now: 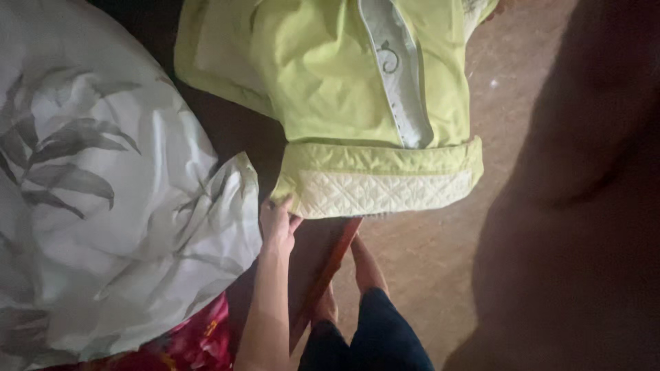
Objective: The person folds a light green pillowcase around a blue-and-white striped pillow, then folds a second light green pillowcase around a red floral pillow. The person places the folded items on a bed and adjusts a white sheet.
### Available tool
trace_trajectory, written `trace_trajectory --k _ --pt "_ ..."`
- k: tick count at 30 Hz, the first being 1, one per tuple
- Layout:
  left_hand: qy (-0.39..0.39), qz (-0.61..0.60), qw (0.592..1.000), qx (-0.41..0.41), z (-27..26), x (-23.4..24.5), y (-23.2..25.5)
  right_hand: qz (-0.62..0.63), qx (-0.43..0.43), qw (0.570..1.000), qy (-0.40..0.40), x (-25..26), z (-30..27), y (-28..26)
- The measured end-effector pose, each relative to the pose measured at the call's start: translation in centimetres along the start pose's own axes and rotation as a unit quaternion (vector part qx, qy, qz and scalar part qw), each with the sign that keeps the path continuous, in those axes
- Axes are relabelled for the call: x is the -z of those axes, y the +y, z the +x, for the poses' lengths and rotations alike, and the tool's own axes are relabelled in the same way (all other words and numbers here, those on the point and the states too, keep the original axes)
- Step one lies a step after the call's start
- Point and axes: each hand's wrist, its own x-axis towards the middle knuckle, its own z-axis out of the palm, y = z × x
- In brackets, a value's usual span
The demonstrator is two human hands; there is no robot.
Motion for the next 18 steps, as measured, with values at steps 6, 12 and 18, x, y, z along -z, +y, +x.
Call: trace_trajectory --k 6,12,18 --pt "0.041 0.023 0.999 0.02 0.8 0.5 -2.1 0.048 0.107 0.992 -0.051 3.4 -0.5 -9.5" --pt "0.035 -0.017 0.999 0.007 1.3 0.7 -2.2 0.267 0.116 0.955 -0.064 6.2 1.3 -15.9" --pt "0.03 0.028 0.996 0.077 -1.0 1.4 -4.5 0.084 -0.482 0.83 0.269 1.6 -3.7 7.8"
